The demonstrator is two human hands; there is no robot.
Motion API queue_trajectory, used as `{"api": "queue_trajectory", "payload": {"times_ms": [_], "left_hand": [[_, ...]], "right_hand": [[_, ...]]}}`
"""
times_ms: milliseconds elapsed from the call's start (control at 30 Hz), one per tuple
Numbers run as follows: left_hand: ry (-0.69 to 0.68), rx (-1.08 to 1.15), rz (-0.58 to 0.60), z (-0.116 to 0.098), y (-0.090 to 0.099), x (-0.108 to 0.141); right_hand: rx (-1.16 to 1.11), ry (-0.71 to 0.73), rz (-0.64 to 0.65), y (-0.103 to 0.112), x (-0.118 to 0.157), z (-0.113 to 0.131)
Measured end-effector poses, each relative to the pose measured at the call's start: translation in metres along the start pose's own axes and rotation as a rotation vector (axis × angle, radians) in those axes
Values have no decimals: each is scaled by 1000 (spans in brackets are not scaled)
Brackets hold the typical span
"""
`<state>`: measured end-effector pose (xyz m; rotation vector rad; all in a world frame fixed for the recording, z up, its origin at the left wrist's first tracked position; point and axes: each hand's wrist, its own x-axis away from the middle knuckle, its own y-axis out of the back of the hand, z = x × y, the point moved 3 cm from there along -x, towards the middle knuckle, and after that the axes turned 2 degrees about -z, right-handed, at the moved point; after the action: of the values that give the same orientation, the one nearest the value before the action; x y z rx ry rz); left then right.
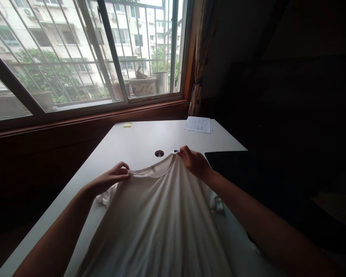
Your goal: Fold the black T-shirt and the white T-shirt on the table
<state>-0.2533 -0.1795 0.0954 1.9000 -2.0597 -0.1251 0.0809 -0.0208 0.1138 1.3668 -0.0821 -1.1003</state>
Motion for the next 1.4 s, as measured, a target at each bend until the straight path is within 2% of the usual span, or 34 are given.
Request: {"api": "queue_trajectory", "payload": {"times_ms": [167, 267, 367, 467, 567, 700, 800, 900, 967, 1067, 1233, 1300, 1400], "left_hand": [[170, 167, 270, -13, -1, 8], [290, 105, 319, -7, 5, 11], [339, -13, 243, 2, 16, 12], [289, -81, 208, 1, 24, 12], [172, -166, 119, -13, 37, 8], [-51, -340, -113, -35, 57, -4], [-144, -596, -254, -35, 59, -20], [-170, -917, -359, -18, 51, -38], [-163, -1032, -396, -2, 45, -47], [-148, -1084, -440, 19, 43, -54], [-152, -1100, -483, 37, 53, -56], [-158, -1118, -497, 41, 59, -55], [-162, -1148, -528, 46, 74, -54]], "right_hand": [[28, 29, 16, 1, -5, -6], [44, 54, 10, 3, -8, -9], [44, 78, -16, 7, -10, -11], [18, 100, -29, 9, -11, -11], [-19, 117, -17, 7, -13, -9], [-122, 111, -14, -2, -19, -5], [-170, 62, 3, -15, -27, -7], [-206, -52, 110, -31, -33, -17], [-260, -145, 274, -40, -35, -29], [-311, -233, 518, -48, -32, -49], [-310, -268, 815, -50, -17, -76], [-305, -293, 886, -48, -10, -81], [-310, -316, 881, -43, -5, -85]]}}
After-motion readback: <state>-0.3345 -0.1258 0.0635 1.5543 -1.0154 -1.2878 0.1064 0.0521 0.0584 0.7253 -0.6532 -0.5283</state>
